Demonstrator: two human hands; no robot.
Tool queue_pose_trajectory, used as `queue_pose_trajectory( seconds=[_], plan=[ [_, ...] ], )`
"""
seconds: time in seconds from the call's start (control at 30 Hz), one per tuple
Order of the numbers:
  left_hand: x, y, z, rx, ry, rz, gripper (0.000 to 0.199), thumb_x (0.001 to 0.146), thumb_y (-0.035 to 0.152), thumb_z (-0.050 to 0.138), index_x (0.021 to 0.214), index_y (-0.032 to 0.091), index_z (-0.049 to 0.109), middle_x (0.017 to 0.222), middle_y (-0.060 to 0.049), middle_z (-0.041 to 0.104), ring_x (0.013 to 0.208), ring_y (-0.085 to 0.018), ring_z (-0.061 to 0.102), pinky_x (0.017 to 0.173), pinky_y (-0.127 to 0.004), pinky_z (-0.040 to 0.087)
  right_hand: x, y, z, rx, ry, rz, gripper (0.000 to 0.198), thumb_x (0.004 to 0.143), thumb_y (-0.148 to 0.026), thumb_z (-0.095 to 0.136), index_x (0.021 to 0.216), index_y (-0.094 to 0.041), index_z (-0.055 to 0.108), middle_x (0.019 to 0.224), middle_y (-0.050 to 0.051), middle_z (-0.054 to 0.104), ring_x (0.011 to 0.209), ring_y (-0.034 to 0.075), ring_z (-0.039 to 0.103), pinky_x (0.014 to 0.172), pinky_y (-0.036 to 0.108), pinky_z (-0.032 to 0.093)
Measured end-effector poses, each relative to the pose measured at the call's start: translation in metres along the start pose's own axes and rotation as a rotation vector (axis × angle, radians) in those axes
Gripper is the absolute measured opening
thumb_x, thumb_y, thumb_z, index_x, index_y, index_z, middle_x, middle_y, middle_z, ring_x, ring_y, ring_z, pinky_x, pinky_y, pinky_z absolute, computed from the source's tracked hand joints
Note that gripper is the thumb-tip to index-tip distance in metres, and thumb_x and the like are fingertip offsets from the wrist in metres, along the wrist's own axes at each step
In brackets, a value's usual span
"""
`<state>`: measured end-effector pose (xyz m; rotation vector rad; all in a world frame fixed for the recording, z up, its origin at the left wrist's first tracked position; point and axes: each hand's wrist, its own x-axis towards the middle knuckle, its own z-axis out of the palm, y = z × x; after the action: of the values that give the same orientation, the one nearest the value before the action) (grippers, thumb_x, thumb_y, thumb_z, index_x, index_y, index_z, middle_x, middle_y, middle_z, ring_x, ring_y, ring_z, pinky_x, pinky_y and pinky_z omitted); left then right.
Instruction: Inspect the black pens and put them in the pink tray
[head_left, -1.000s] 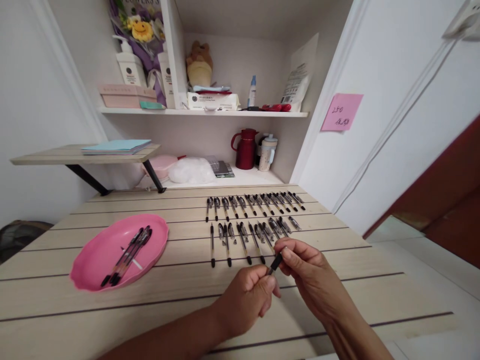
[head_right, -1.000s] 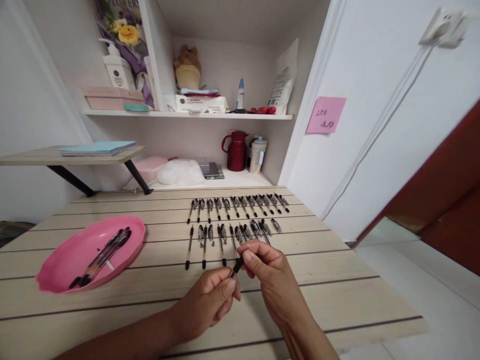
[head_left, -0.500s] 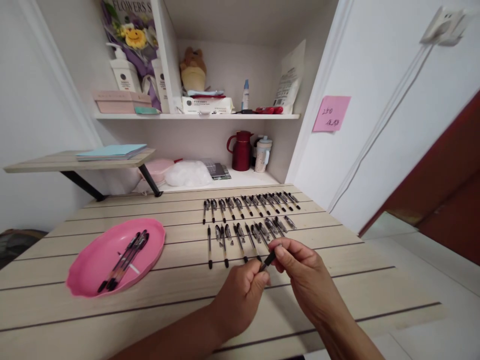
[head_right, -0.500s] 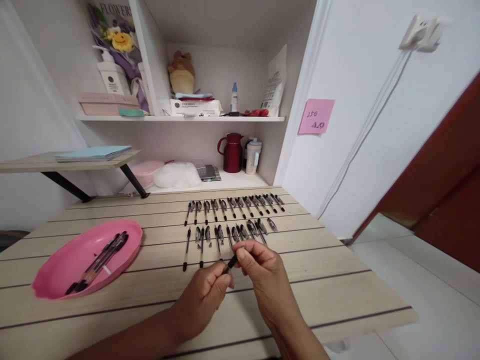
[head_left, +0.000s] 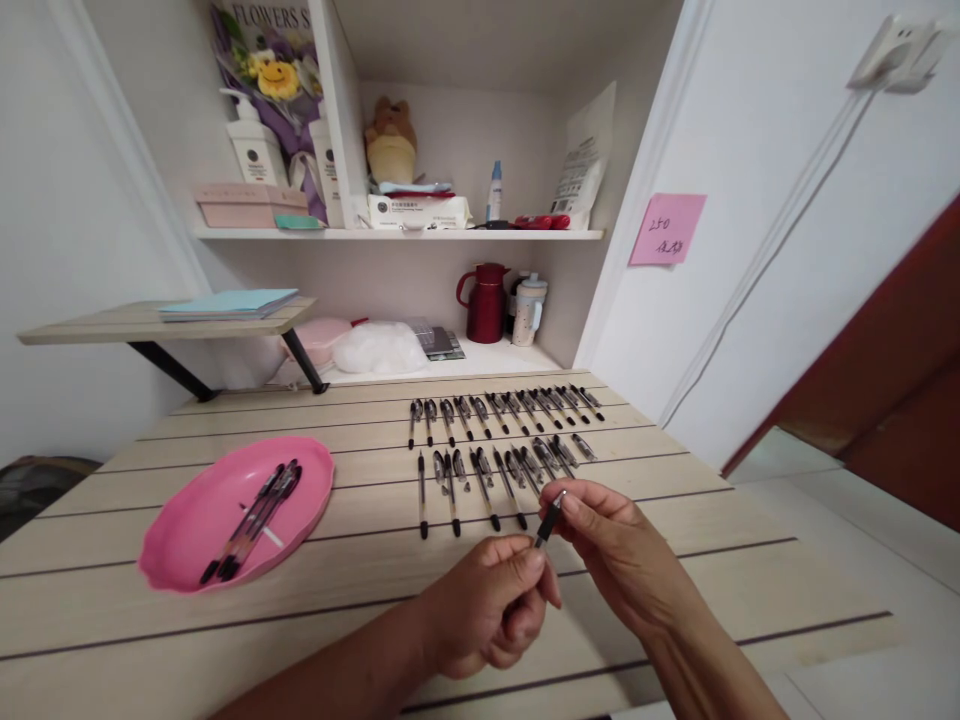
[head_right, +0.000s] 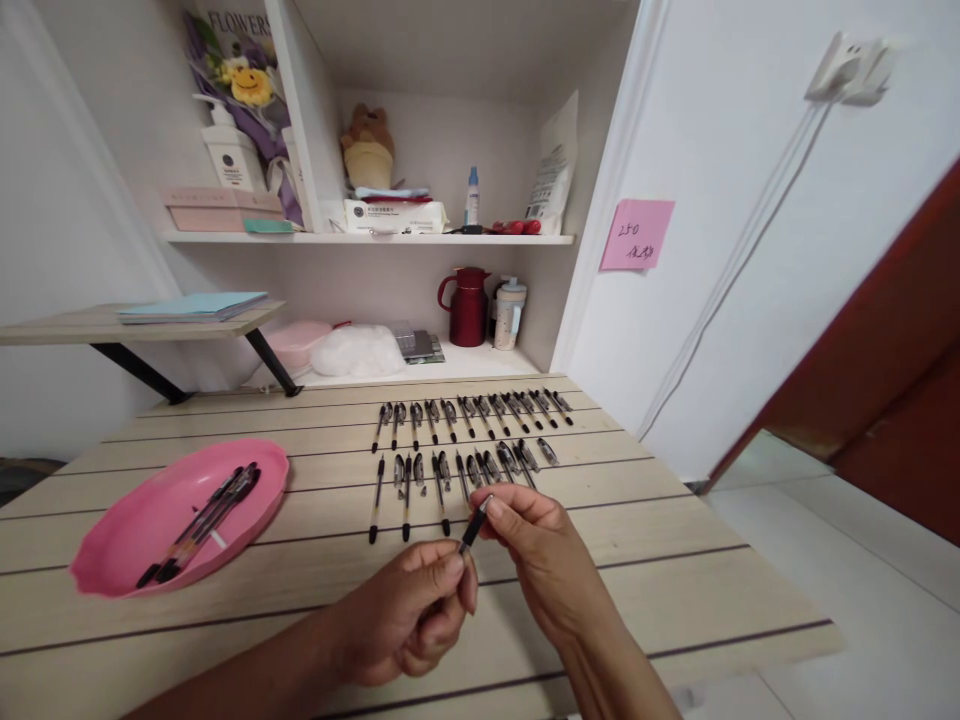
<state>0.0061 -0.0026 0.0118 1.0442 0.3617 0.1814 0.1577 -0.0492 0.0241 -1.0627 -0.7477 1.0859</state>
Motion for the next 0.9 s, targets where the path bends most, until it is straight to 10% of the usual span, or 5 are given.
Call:
queue_pose_trajectory(
  seconds=[0.27,0.43,0.6,0.9],
  plan=[
    [0.002,-0.005,0.003,0.360,0.305,0.185,0.028,0.083,0.040,0.043,0.072,0.015,0.050,0.042,0.007,0.037,0.036,-0.004,0.028,0.038,-0.017,0.020,0.000,0.004,0.000,-0.010,0.045,-0.040,0.022,0.061,-0.034,0.074,0.077,-0.019,0.071,0.072,0.004,0.065,0.067,0.016,0.054,0.068,0.030,0.044],
    [0.005,-0.005,0.001,-0.103,0.083,0.056,0.025,0.083,0.043,0.040,0.086,0.020,0.046,0.046,0.009,0.040,0.029,-0.003,0.019,0.033,-0.016,0.016,0.000,0.008,0.004,0.040,0.009,-0.021,0.035,0.069,-0.041,0.066,0.095,-0.018,0.067,0.084,0.007,0.065,0.067,0.016,0.055,0.065,0.031,0.045],
    [0.009,0.002,-0.005,-0.401,0.151,0.249,0.016,0.083,0.034,0.045,0.084,0.018,0.046,0.066,0.002,0.052,0.050,-0.009,0.051,0.052,-0.024,0.042,-0.007,0.020,0.003,-0.156,-0.015,-0.088,0.041,0.073,-0.039,0.063,0.110,-0.021,0.058,0.100,0.010,0.063,0.084,0.020,0.058,0.074,0.035,0.046],
    [0.008,0.011,-0.011,-0.571,0.218,0.346,0.014,0.083,0.031,0.046,0.085,0.017,0.049,0.068,0.001,0.049,0.056,-0.008,0.049,0.058,-0.024,0.040,-0.023,0.046,0.005,-0.618,-0.151,-0.303,0.078,0.065,-0.026,0.070,0.133,-0.029,0.033,0.130,0.008,0.047,0.109,0.025,0.051,0.090,0.040,0.042]
  ],
)
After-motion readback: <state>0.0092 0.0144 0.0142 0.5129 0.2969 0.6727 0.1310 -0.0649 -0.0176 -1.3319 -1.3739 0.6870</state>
